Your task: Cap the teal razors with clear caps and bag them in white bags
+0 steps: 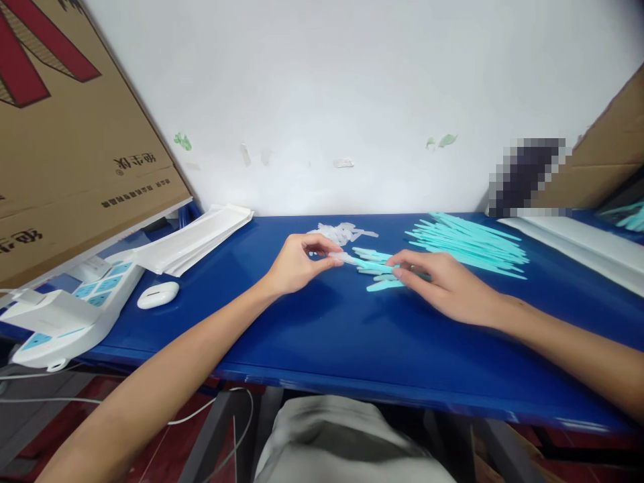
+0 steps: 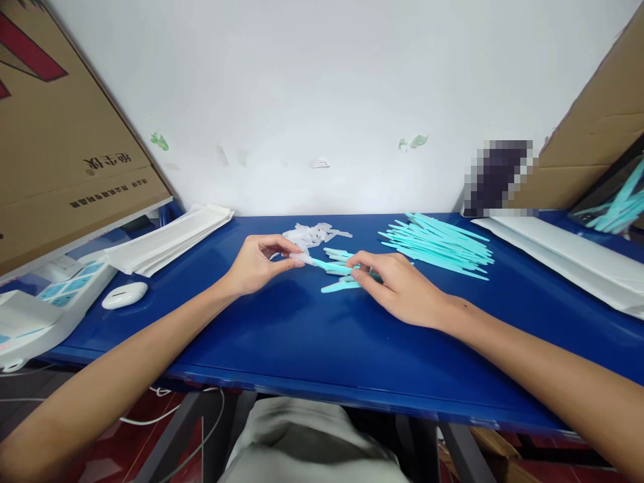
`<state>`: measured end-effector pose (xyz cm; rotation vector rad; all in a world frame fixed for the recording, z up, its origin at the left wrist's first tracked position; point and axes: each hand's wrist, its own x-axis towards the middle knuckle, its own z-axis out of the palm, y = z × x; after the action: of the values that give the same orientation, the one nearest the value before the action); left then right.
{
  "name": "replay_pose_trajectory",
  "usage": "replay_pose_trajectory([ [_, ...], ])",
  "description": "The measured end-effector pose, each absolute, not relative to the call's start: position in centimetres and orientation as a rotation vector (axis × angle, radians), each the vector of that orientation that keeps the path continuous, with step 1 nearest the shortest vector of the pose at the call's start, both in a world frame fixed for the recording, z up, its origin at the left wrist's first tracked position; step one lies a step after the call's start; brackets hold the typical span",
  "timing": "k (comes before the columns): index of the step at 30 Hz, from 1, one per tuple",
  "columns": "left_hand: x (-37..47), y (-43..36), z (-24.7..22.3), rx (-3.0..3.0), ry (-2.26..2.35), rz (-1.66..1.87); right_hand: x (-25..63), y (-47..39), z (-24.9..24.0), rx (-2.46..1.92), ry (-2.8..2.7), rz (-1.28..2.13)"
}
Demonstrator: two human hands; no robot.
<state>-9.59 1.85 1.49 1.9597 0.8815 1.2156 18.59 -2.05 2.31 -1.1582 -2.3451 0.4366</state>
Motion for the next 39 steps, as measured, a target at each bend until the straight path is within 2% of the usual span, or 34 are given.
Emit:
replay_pose_trajectory([
  [5,-9.4,1.8,1.1,1.955,0.869,1.182,18.2,-2.4,2.3,-1.006,-2.451,0.45],
  [16,-8.8,0.9,1.5,2.095,0.857,1.121,18.3,-2.3,2.4,-1.113,-2.464,0.368],
  [26,-9.0,0.4,1.9,2.378,0.661,1.108,18.5,-2.2,2.7,-1.176,-2.371,0.617],
  [39,-9.0,0.4,2.0,2.407,0.701,1.01,18.6,-2.0,2.4,-1.163,-2.381,0.509],
])
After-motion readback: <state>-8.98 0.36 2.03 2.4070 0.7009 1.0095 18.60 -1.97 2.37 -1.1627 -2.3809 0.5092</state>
